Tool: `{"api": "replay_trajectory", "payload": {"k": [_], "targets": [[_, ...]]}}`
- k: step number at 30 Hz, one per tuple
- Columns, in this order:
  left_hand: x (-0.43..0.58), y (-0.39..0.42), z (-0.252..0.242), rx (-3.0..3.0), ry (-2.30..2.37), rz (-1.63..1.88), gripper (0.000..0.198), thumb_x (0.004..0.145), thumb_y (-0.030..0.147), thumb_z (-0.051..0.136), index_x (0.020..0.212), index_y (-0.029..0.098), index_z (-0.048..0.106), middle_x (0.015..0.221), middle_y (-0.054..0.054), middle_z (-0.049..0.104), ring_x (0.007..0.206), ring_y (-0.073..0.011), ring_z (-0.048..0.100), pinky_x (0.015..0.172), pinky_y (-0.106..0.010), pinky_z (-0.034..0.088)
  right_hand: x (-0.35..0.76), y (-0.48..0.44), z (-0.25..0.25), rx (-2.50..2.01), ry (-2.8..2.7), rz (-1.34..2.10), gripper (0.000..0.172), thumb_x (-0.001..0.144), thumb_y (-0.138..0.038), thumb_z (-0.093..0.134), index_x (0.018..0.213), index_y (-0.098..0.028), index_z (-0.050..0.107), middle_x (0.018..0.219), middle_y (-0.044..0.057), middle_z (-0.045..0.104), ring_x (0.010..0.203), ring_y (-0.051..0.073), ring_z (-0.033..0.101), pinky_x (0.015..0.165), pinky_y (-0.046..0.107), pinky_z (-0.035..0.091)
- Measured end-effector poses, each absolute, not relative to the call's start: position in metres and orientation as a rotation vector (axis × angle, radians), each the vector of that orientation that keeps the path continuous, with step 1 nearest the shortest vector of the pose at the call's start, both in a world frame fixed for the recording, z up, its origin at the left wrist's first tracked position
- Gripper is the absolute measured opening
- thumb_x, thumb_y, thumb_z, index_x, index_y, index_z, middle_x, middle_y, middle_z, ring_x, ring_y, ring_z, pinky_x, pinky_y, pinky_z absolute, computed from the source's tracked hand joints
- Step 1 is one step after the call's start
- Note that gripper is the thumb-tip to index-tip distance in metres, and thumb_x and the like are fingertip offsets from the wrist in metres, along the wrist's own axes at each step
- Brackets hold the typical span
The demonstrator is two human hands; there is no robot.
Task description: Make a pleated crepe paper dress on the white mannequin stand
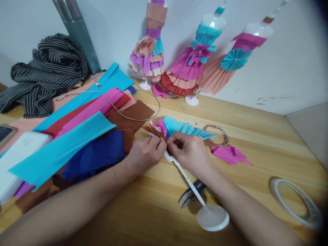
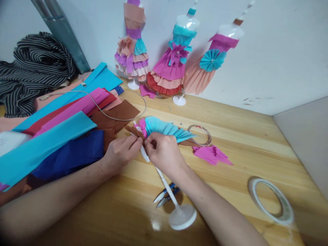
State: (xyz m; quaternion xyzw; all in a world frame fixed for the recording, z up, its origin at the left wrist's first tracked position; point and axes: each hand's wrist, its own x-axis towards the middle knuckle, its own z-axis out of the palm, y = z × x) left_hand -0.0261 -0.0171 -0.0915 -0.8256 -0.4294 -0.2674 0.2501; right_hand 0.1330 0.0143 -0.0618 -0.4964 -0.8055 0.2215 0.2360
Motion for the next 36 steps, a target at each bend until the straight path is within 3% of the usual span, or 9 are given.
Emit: {"api": "replay_trajectory", "payload": {"k": [29, 36], "targets": [[-0.0266, -0.0216, -0.0887, -2.327, -1.234, -0.669, 0.021, 0.089, 0.010, 0.041, 0.072, 0.015, 0.053, 0.058, -0.001, 0.054, 0.051, -0.0141, 0.055, 0.045, -0.024, 0.038, 0.1321, 0.0113, -0.0656, -1.366, -2.238, 0.416, 0.016, 0.074, -0.014, 0.051, 0.060, -0.018, 0.058, 0.050, -0.001, 0.059, 0.042, 0.010, 0.050, 0.047, 0.021, 0.035], [-0.0273, -0.0211, -0.0889, -2.295, -1.166, -0.697, 0.021, 0.091, 0.010, 0.042, 0.099, 0.007, 0.061, 0.061, -0.002, 0.058, 0.053, -0.0142, 0.057, 0.045, -0.025, 0.041, 0.1331, 0.0117, -0.0649, -1.376, -2.262, 0.445, 0.017, 0.077, -0.017, 0.051, 0.062, -0.018, 0.058, 0.053, 0.000, 0.061, 0.043, 0.010, 0.051, 0.047, 0.022, 0.035]]}}
